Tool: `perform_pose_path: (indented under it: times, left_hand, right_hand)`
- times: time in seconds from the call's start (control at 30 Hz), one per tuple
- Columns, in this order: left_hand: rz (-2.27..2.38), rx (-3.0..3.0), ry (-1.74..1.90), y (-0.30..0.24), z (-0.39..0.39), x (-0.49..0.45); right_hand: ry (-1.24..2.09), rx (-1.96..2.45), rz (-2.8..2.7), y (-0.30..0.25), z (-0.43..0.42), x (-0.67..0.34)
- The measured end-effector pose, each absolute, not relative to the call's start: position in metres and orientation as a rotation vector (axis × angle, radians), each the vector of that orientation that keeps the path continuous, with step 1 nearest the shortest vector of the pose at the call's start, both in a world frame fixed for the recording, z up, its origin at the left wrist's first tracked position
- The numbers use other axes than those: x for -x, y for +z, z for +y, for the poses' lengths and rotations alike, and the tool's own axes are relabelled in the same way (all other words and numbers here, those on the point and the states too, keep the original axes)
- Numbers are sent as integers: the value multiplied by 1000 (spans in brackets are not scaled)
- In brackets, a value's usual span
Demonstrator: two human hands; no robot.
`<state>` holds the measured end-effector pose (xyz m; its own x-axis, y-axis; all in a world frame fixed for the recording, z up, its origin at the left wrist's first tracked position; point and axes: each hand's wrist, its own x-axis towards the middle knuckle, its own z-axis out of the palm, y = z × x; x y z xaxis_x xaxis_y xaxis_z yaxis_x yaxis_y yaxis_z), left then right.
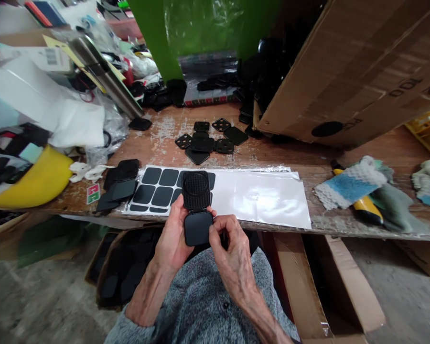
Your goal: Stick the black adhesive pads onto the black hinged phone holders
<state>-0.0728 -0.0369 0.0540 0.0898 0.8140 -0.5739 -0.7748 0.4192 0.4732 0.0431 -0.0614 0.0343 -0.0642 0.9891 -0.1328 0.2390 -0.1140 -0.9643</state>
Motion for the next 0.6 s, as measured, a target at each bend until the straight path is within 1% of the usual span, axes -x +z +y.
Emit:
perform_pose_path:
  times: [0.23,0.37,0.47,0.53,0.6]
  left_hand:
    - [867,-24,1199,53,-36,73]
    - [961,2,1182,56,-38,69]
    - [1116,-119,1159,59,-35,78]
    - [1298,-332,1175,60,-24,96]
    - [1553,-620,1204,58,-5,123]
  right_hand:
    - [1094,1488,-1531,34,-61,-42]
    - [1217,1466,-1382,29,-59,-42]
    - [1266,1447,-1534,32,-51,-46]
    - [1130,1436,-1705,35,-41,-51]
    - [911,1400,-1869,38,-29,-55]
